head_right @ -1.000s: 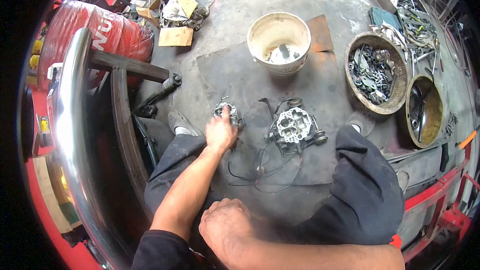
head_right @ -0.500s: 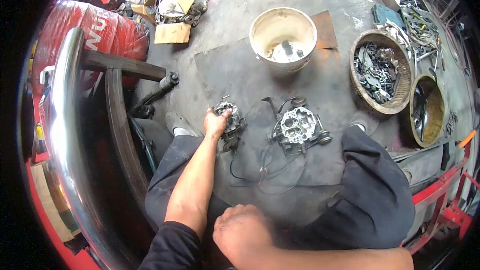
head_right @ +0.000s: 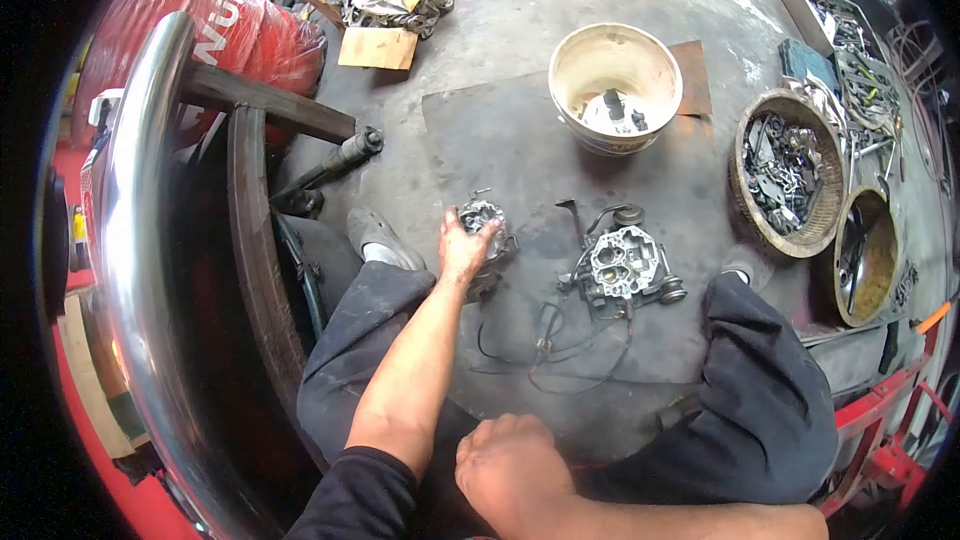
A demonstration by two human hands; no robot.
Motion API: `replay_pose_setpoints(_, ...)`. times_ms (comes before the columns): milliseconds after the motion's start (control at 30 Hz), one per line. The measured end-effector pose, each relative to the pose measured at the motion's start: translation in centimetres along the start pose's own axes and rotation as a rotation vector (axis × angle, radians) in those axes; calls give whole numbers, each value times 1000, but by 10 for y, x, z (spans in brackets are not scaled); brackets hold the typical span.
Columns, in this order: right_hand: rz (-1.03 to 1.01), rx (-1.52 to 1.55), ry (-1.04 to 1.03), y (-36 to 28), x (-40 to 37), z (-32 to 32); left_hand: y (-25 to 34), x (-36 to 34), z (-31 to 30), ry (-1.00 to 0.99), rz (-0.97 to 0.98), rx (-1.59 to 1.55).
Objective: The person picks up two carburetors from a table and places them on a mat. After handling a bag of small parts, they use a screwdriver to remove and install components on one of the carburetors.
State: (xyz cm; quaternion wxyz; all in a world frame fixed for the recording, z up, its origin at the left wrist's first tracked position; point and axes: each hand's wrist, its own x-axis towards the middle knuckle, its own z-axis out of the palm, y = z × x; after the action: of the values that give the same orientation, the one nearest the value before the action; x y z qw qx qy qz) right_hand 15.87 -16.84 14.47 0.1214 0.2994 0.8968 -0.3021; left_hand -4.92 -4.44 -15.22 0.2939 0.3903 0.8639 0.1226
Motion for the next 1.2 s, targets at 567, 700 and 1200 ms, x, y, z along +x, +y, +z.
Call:
replay_pose_setpoints(567,-5,-30,45,-2,5,0,-3,-4,6,49,19,-64)
replay_pose_setpoints(700,-14,-41,44,-1,3,-1,1,-7,8,64,-3,-92)
replay_pose_setpoints(1200,-16,-55,-21,0,3,-6,-6,-8,8,81,31,-156)
